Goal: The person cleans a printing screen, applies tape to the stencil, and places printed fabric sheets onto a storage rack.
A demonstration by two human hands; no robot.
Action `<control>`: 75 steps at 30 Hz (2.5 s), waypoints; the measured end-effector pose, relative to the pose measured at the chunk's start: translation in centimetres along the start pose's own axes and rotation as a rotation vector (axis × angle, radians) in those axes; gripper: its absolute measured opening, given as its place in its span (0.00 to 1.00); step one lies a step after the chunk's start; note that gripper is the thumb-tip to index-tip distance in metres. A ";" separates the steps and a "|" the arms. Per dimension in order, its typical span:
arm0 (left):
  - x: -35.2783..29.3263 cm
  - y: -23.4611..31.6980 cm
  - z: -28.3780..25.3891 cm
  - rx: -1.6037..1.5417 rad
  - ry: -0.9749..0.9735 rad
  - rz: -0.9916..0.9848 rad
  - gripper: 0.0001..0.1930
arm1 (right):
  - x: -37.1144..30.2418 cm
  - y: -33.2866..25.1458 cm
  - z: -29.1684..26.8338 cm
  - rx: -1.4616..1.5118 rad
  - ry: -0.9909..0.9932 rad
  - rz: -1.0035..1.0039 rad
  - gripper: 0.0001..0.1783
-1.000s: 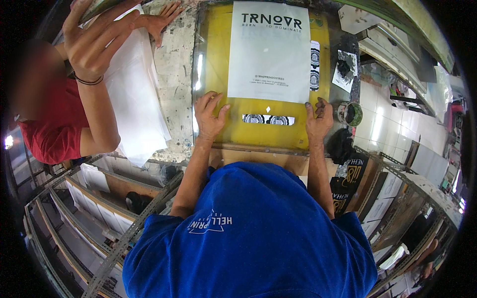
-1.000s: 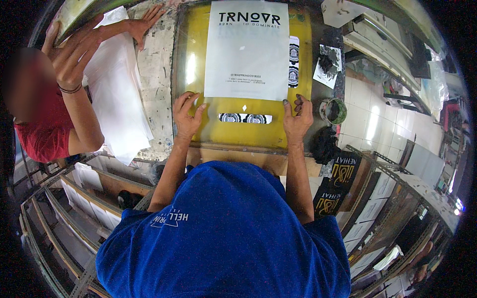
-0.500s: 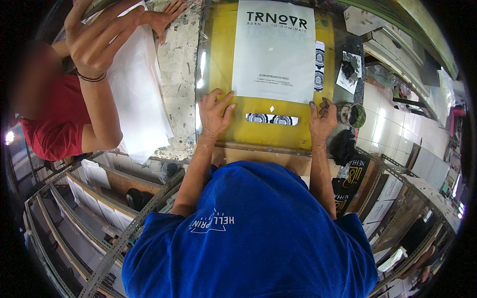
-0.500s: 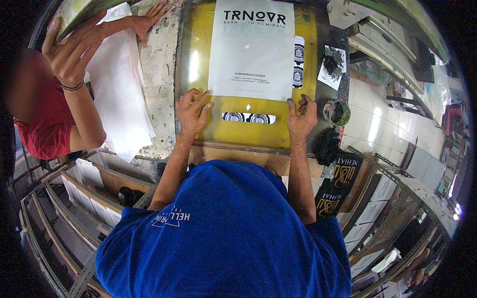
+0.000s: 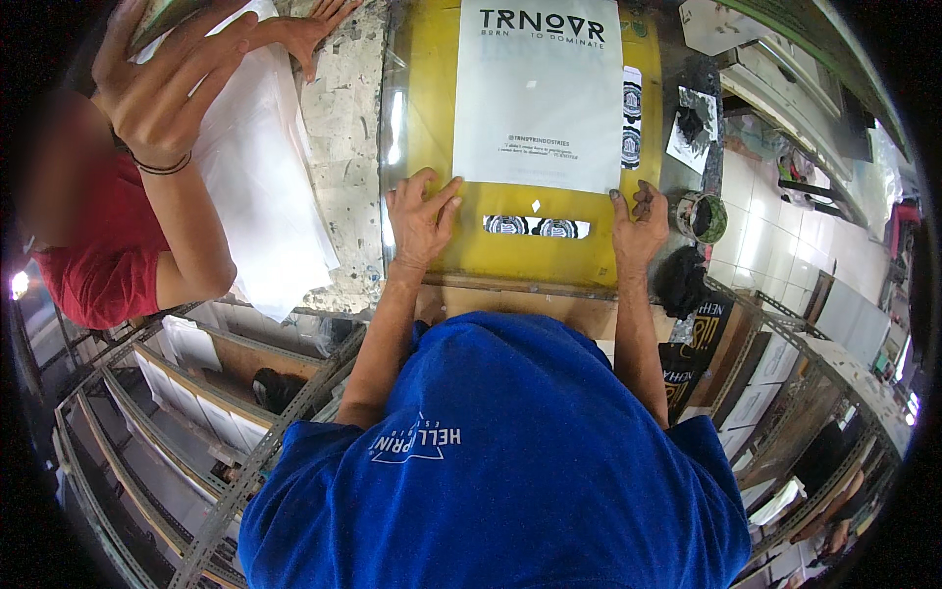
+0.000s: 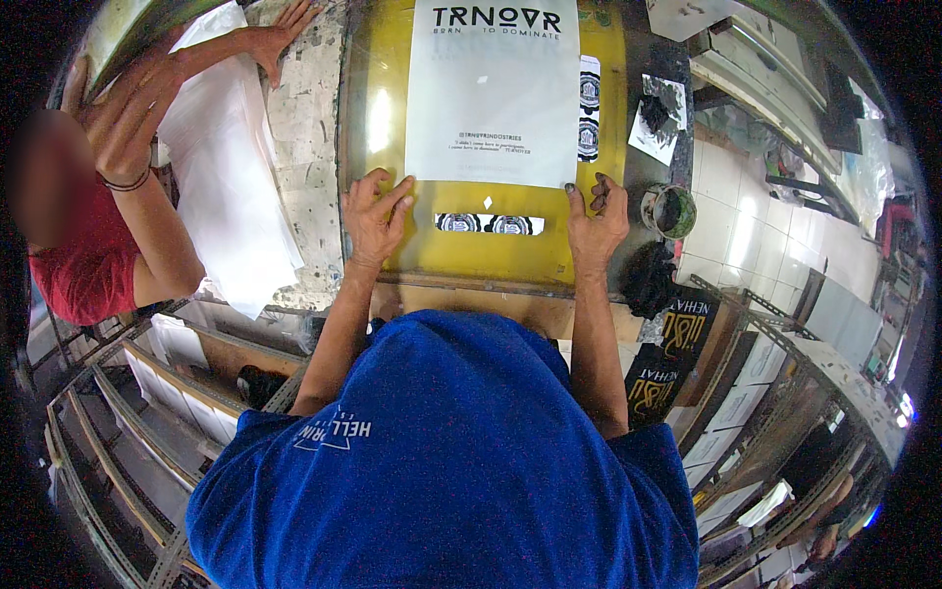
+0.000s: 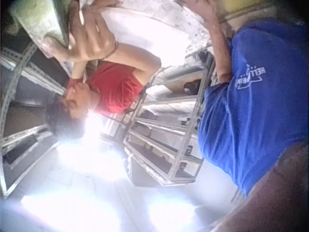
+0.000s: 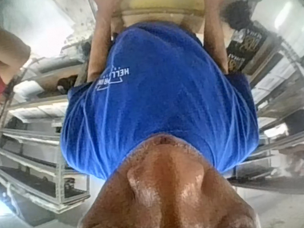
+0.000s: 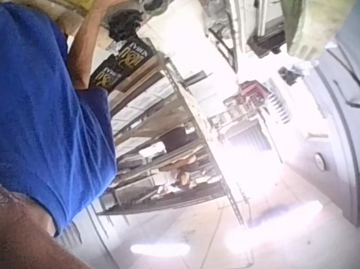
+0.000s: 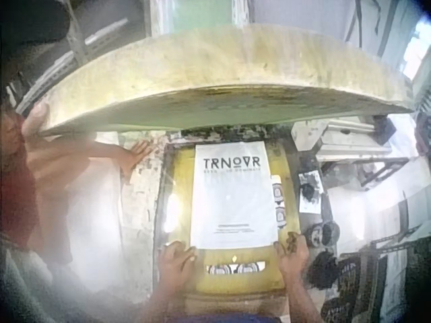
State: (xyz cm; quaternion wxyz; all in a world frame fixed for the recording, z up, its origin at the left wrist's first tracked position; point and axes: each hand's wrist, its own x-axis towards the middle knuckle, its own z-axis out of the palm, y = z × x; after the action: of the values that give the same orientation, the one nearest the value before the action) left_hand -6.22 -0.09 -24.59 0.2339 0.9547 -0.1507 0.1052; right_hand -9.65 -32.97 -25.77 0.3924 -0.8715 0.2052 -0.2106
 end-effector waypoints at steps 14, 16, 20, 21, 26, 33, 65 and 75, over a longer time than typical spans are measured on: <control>-0.1 -0.1 0.0 -0.054 -0.015 -0.013 0.16 | -0.2 1.2 0.5 0.048 0.023 0.009 0.26; -0.1 -0.1 0.0 -0.052 -0.017 -0.007 0.16 | -0.1 1.1 0.4 0.042 0.025 -0.003 0.26; -0.1 0.0 -0.1 -0.057 -0.024 -0.021 0.15 | -0.1 0.7 0.3 0.027 0.018 0.014 0.26; -0.1 0.0 0.0 -0.060 -0.025 -0.023 0.15 | -0.1 0.5 0.3 0.025 0.018 0.012 0.26; -0.1 0.1 0.0 -0.045 -0.026 -0.027 0.15 | -0.1 0.7 0.4 0.034 0.026 0.020 0.26; 0.0 0.1 0.1 -0.016 0.003 -0.019 0.15 | -0.1 0.6 0.3 0.044 0.024 0.023 0.26; -0.1 0.0 0.1 -0.067 -0.012 -0.030 0.15 | -0.1 0.7 0.5 0.032 0.033 -0.004 0.26; -0.1 0.1 0.0 -0.042 -0.007 -0.017 0.15 | 0.0 1.0 0.5 0.039 0.028 -0.001 0.27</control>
State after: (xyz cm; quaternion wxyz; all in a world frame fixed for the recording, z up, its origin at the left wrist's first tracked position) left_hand -6.29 -0.15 -24.61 0.2544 0.9512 -0.1453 0.0965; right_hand -9.62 -33.27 -26.82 0.4062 -0.8607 0.2061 -0.2272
